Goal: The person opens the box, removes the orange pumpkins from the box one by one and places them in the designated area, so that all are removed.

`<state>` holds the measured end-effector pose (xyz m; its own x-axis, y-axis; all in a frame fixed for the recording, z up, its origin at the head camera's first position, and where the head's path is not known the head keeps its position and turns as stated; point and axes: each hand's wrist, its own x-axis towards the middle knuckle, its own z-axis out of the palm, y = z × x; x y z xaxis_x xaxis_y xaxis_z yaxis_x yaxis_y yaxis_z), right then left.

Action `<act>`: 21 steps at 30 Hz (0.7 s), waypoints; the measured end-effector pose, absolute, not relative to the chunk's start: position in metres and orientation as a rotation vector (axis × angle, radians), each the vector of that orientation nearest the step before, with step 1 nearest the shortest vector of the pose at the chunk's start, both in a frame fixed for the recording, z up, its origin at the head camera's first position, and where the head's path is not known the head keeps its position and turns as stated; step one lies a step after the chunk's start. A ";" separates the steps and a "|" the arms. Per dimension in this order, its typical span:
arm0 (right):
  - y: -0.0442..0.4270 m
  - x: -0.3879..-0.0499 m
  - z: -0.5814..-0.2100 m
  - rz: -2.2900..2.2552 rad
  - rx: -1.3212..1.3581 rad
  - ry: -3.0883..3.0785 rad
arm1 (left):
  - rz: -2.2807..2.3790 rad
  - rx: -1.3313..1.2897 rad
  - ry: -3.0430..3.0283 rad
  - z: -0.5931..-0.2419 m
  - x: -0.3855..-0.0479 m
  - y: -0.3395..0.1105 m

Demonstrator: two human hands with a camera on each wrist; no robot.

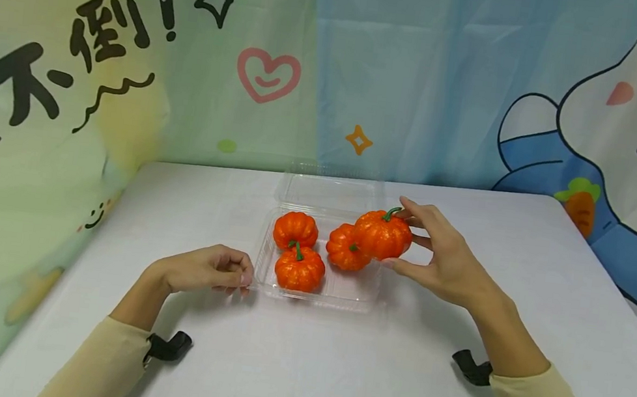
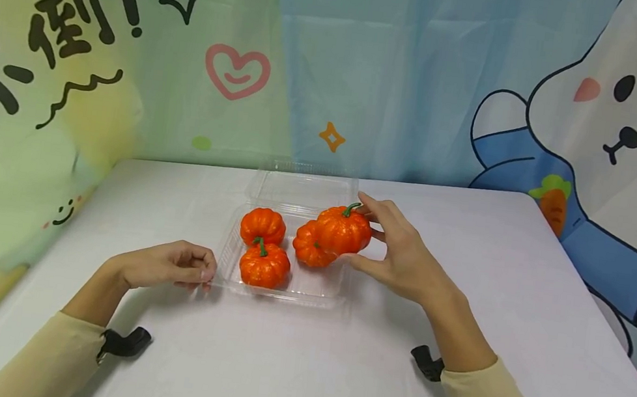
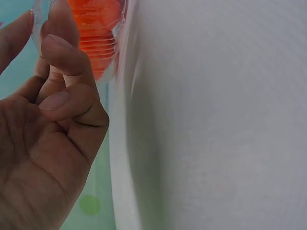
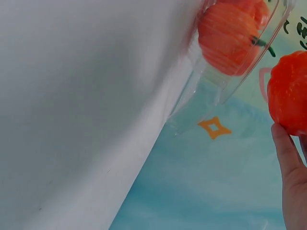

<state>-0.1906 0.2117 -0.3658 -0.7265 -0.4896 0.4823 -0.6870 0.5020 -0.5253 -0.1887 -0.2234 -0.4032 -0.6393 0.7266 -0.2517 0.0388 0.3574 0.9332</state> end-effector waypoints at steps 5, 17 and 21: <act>0.222 -0.190 -0.368 0.994 0.949 -2.464 | 1.299 0.665 1.964 -0.405 -0.188 -0.222; 0.246 -0.194 -0.374 0.939 0.802 -2.502 | 1.306 0.665 1.956 -0.405 -0.189 -0.224; 0.252 -0.194 -0.377 0.914 0.753 -2.518 | 1.309 0.666 1.953 -0.405 -0.189 -0.224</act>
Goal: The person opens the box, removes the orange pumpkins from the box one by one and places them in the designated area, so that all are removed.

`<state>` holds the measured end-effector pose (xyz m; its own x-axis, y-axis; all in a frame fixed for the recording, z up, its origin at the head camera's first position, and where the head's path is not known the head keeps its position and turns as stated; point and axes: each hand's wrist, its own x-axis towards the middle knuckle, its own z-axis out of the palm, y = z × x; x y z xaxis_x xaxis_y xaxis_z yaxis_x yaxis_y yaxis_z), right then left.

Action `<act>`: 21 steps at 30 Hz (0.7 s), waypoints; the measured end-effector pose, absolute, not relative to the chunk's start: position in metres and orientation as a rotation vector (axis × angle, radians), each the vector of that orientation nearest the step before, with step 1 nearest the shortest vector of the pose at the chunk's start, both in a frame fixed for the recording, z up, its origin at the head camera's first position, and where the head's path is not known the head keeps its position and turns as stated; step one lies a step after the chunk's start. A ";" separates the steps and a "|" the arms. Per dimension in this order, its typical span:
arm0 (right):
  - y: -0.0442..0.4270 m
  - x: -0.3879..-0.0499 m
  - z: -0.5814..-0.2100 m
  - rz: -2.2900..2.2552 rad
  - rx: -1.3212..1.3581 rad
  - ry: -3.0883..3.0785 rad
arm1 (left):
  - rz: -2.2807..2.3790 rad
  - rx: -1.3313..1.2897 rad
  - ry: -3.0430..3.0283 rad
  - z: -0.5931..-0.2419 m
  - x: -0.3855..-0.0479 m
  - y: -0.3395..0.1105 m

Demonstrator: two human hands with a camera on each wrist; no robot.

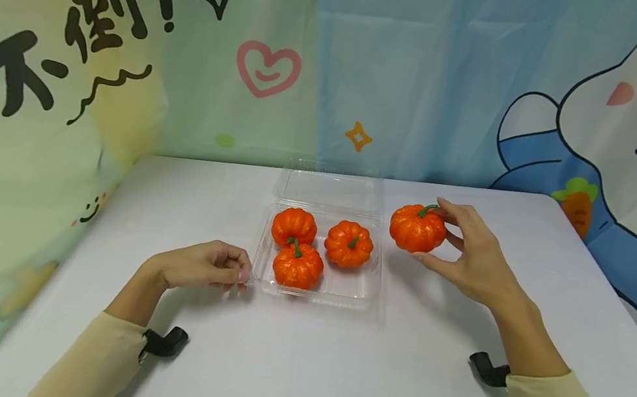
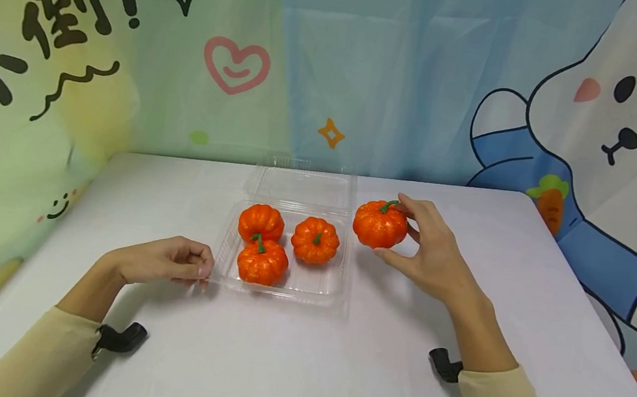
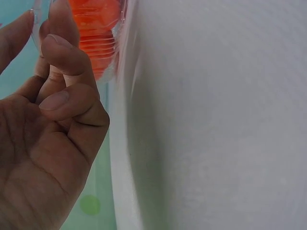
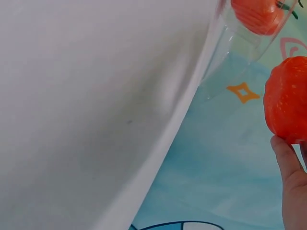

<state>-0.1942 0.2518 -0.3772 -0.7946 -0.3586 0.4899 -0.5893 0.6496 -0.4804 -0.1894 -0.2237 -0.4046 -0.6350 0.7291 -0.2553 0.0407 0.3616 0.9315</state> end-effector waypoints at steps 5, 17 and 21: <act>0.260 -0.195 -0.383 0.907 0.704 -2.527 | 1.308 0.667 1.954 -0.405 -0.189 -0.224; 0.275 -0.201 -0.391 0.938 0.600 -2.625 | 1.315 0.652 1.954 -0.404 -0.188 -0.223; 0.278 -0.204 -0.393 0.932 0.587 -2.659 | 1.320 0.651 1.948 -0.405 -0.188 -0.223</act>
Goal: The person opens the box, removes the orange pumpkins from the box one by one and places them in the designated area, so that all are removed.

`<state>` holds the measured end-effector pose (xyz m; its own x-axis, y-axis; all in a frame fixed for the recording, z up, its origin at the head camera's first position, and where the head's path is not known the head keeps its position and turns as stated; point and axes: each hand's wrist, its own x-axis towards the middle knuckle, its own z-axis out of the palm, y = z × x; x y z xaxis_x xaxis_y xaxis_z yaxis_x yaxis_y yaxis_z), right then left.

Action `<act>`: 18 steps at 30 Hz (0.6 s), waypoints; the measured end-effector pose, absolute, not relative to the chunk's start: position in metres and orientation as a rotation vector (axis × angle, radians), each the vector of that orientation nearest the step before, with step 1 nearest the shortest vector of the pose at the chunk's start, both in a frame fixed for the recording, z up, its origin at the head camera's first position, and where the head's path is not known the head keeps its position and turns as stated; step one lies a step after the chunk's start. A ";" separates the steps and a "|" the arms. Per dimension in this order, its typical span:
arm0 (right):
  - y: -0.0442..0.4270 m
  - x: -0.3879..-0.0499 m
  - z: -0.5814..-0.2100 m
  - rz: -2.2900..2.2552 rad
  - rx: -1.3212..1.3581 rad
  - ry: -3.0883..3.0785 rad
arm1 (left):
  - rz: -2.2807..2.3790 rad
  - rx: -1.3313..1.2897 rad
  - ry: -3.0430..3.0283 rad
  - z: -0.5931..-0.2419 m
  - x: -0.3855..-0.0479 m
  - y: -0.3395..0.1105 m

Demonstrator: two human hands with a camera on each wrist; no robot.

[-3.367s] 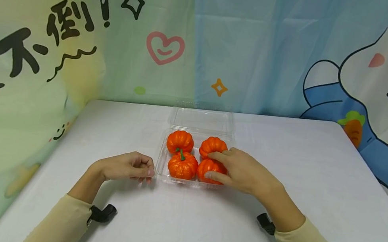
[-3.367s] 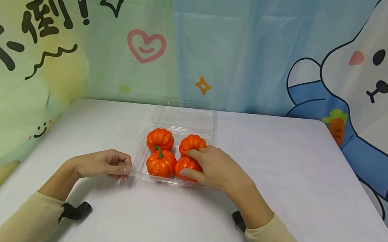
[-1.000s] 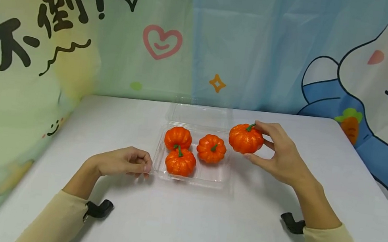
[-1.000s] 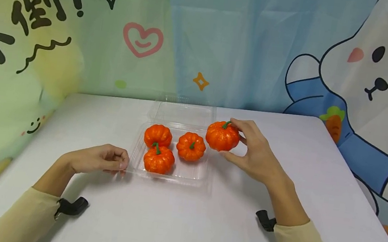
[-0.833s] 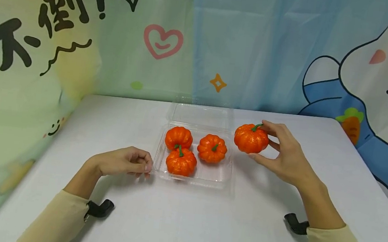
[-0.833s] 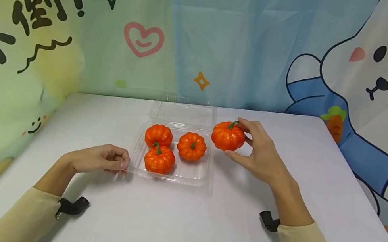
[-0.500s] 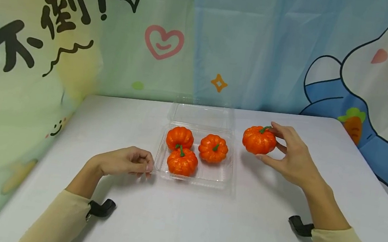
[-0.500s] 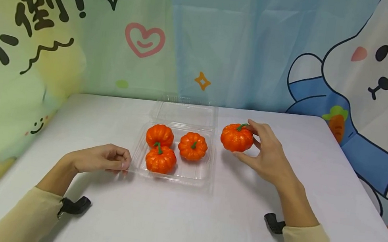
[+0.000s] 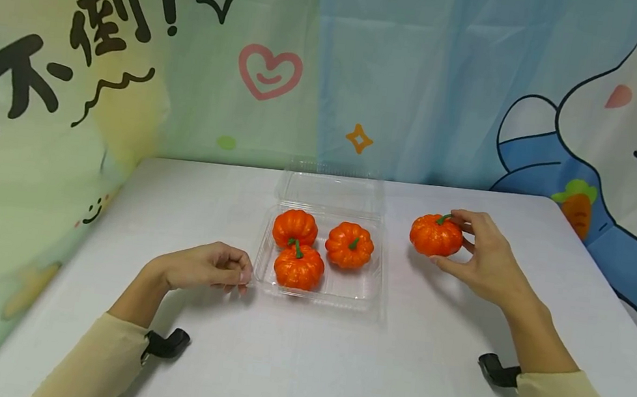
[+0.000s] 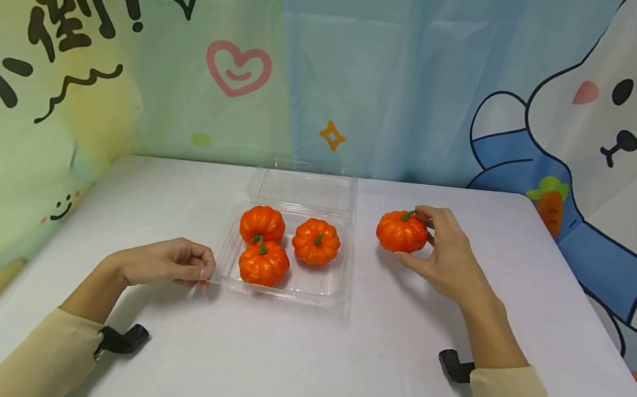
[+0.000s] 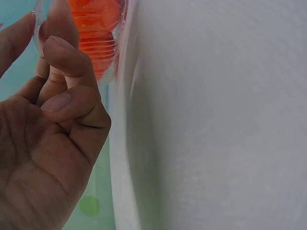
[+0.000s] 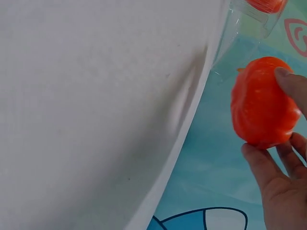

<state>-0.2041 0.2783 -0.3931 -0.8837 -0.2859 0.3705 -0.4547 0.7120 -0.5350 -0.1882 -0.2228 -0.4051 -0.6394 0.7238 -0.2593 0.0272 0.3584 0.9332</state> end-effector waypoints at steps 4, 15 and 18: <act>0.280 -0.208 -0.395 0.914 0.581 -2.719 | 1.323 0.661 1.944 -0.406 -0.189 -0.224; 0.283 -0.213 -0.396 0.907 0.508 -2.933 | 1.308 0.659 1.965 -0.406 -0.188 -0.225; 0.285 -0.215 -0.397 0.902 0.511 -2.947 | 1.300 0.670 1.974 -0.407 -0.188 -0.224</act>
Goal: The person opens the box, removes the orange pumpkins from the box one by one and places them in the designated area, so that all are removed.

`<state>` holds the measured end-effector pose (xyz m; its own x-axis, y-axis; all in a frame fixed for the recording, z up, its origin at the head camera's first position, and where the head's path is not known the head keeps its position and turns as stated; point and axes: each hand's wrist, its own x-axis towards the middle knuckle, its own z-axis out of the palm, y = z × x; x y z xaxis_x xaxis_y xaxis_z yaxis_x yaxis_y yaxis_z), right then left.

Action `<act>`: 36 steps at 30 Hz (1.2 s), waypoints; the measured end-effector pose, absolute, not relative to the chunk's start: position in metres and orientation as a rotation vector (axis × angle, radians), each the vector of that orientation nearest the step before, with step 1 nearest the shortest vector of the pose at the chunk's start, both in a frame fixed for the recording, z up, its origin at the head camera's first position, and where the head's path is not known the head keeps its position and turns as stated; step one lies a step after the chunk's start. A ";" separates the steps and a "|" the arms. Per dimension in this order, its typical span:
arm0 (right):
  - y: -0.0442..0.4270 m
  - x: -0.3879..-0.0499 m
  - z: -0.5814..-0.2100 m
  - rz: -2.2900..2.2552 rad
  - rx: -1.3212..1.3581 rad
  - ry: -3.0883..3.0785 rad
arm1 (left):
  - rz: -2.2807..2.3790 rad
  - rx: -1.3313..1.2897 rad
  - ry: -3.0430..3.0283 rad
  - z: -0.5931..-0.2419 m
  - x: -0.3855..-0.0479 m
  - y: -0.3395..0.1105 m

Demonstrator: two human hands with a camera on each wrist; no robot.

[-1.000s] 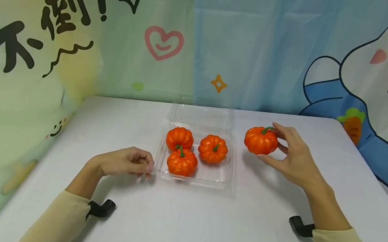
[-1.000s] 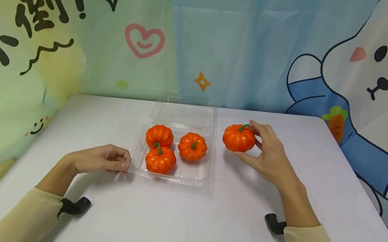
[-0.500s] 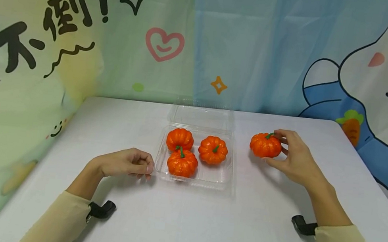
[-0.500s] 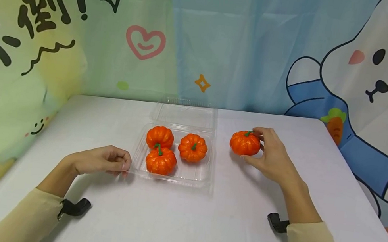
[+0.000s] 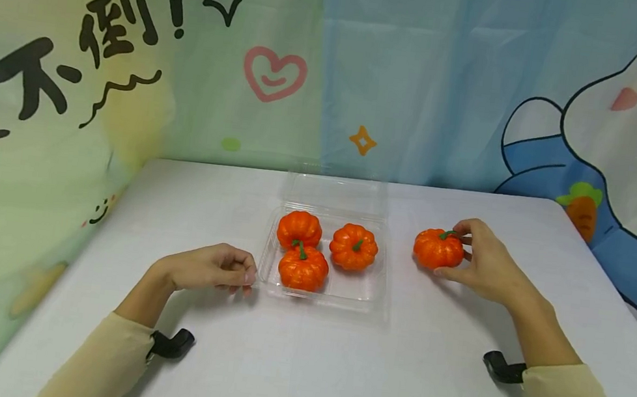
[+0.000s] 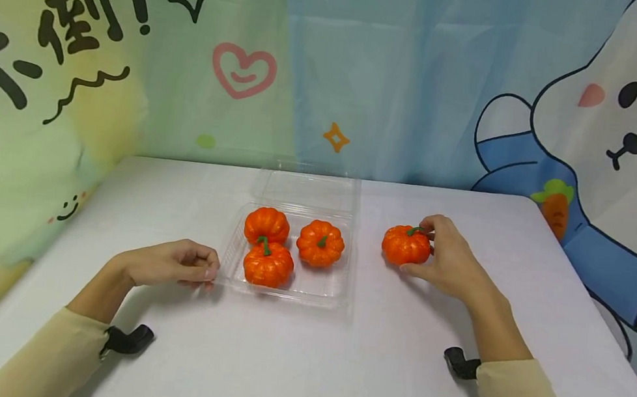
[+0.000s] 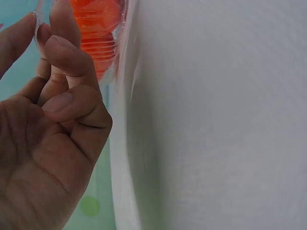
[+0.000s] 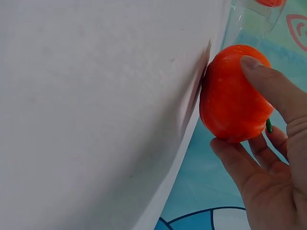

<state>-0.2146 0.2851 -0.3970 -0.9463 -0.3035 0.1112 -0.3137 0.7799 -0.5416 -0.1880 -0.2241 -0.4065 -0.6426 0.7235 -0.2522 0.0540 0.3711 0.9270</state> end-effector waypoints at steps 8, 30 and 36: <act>0.283 -0.219 -0.397 0.928 0.569 -2.927 | 1.285 0.669 1.979 -0.404 -0.190 -0.222; 0.280 -0.217 -0.392 0.923 0.533 -3.023 | 1.298 0.656 1.963 -0.404 -0.189 -0.222; 0.280 -0.218 -0.383 1.008 0.562 -3.038 | 1.307 0.648 1.957 -0.404 -0.188 -0.223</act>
